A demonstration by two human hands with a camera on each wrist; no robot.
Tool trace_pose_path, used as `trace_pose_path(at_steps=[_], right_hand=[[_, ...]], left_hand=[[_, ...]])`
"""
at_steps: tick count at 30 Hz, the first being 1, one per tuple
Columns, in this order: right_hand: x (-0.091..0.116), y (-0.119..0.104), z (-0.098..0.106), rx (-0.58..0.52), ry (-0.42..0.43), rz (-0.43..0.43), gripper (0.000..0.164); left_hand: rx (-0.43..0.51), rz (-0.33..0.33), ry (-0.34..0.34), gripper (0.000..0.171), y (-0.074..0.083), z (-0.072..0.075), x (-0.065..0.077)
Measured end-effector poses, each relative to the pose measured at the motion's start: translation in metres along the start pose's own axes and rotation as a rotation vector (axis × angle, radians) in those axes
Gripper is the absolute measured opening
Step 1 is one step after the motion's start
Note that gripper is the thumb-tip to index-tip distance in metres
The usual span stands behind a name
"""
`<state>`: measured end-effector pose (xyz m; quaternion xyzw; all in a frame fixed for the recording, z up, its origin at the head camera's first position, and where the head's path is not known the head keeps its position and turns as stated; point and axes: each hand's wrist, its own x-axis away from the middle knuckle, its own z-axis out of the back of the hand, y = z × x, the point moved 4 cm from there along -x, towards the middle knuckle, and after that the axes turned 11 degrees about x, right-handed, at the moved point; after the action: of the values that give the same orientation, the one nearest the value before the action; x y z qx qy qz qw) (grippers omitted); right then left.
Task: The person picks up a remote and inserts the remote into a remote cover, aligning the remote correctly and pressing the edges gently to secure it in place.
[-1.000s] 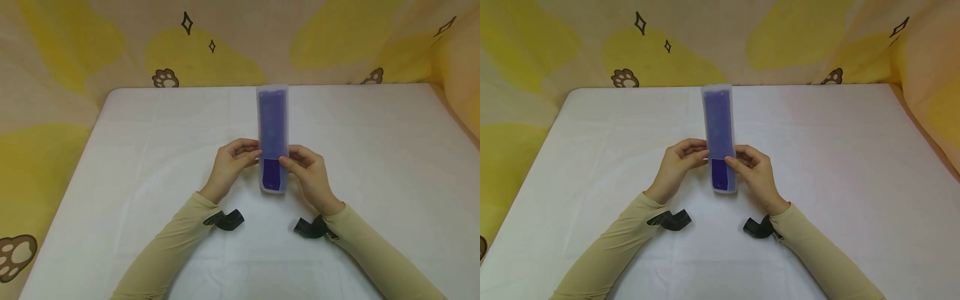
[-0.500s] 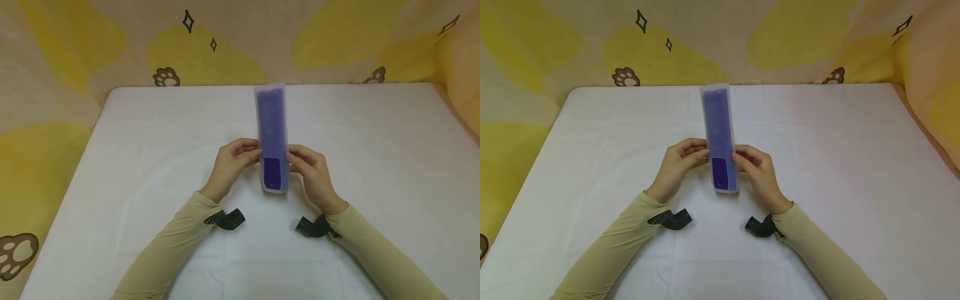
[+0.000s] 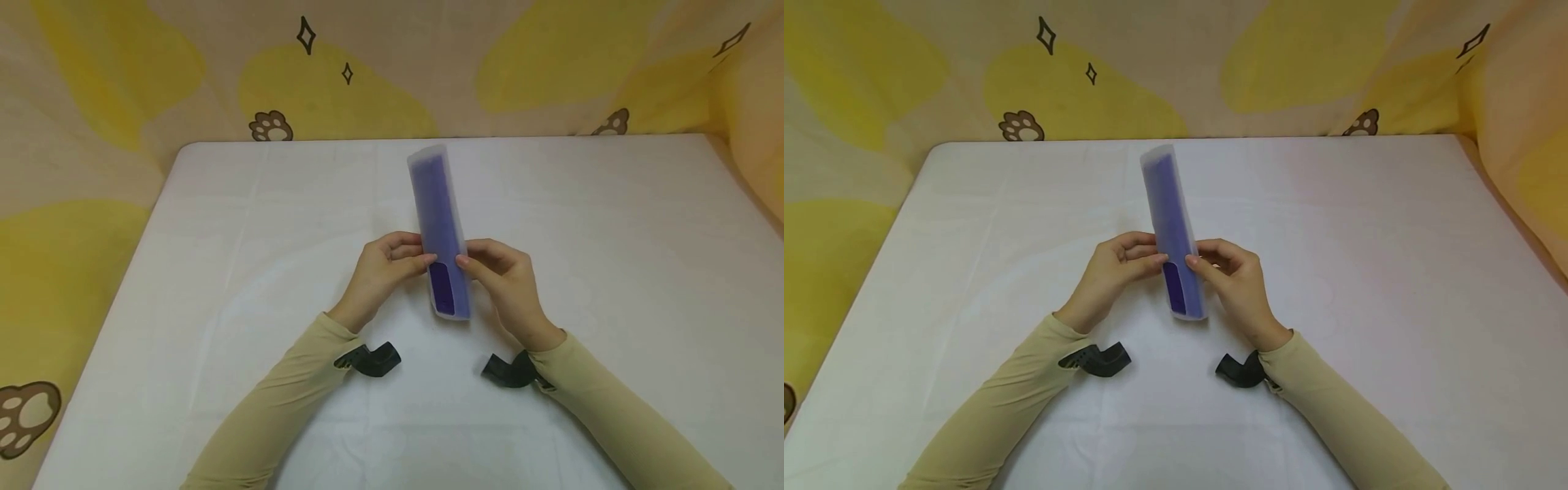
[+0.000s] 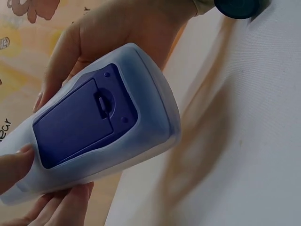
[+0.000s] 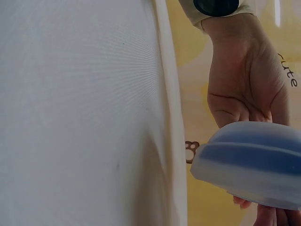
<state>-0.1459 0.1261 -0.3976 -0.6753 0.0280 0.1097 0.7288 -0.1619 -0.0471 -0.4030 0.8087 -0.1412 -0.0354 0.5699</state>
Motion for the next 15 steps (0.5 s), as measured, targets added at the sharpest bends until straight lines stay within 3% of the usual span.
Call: trace_pose_path(at_steps=[4, 15], right_hand=[[0.0013, 0.0008, -0.0014, 0.056, -0.018, 0.019, 0.018], [0.0036, -0.0011, -0.0031, 0.145, -0.026, 0.109, 0.019]], left_hand=[[-0.013, 0.024, -0.010, 0.033, -0.0020, -0.0005, 0.0004], [-0.006, 0.008, -0.033, 0.038, -0.0040, -0.0006, 0.0009]])
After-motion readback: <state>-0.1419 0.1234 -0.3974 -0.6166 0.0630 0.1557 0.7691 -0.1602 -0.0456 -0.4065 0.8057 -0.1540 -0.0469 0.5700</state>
